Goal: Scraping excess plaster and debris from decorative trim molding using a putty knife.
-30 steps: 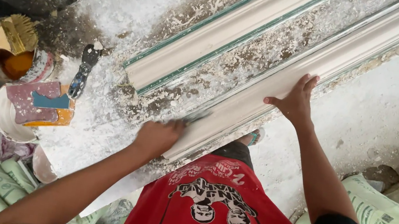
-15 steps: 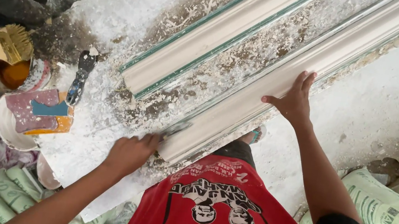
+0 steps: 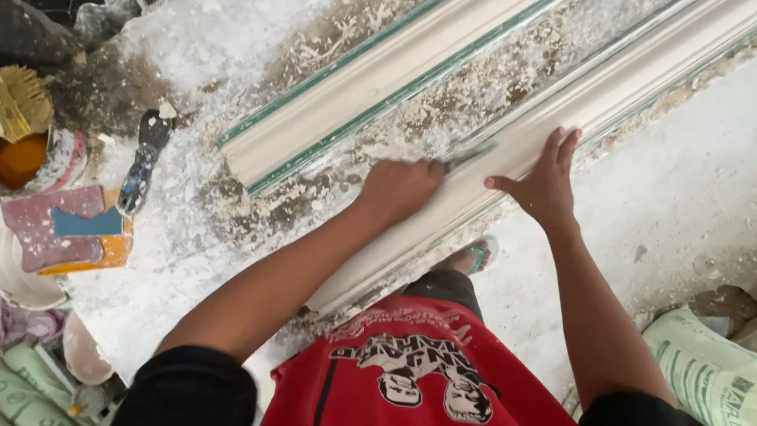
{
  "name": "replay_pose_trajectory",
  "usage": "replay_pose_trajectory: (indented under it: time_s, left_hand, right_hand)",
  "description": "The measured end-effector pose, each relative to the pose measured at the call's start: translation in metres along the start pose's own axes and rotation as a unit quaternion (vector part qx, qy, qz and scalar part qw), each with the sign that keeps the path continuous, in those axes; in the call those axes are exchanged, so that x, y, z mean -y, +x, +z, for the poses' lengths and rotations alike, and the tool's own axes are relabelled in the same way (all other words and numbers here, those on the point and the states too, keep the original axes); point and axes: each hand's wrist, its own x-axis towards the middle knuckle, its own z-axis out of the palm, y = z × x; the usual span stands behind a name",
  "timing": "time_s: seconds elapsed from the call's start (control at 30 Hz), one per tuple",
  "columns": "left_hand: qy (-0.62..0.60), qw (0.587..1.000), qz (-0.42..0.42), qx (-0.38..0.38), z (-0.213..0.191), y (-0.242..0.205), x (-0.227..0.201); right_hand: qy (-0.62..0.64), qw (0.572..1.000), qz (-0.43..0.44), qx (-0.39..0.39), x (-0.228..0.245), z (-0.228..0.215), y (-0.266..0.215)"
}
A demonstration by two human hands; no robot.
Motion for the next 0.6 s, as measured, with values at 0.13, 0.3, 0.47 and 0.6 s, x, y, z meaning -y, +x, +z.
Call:
replay_pose_trajectory:
  time_s: [0.13, 0.3, 0.47, 0.6]
  left_hand:
    - [0.007, 0.992, -0.04, 0.117, -0.04, -0.112, 0.025]
    - [0.062, 0.99, -0.044, 0.119, -0.055, -0.211, 0.045]
    - [0.118, 0.986, 0.036, 0.108, -0.029, -0.111, 0.02]
    - [0.079, 0.996, 0.051, 0.011, 0.003, -0.02, 0.006]
  right_hand:
    - [0.015, 1.0, 0.01, 0.017, -0.004, -0.001, 0.003]
    - [0.034, 0.999, -0.003, 0.021, -0.011, 0.005, 0.008]
    - [0.015, 1.0, -0.026, 0.006, -0.023, 0.014, 0.011]
    - [0.006, 1.0, -0.007, 0.011, -0.008, -0.001, 0.007]
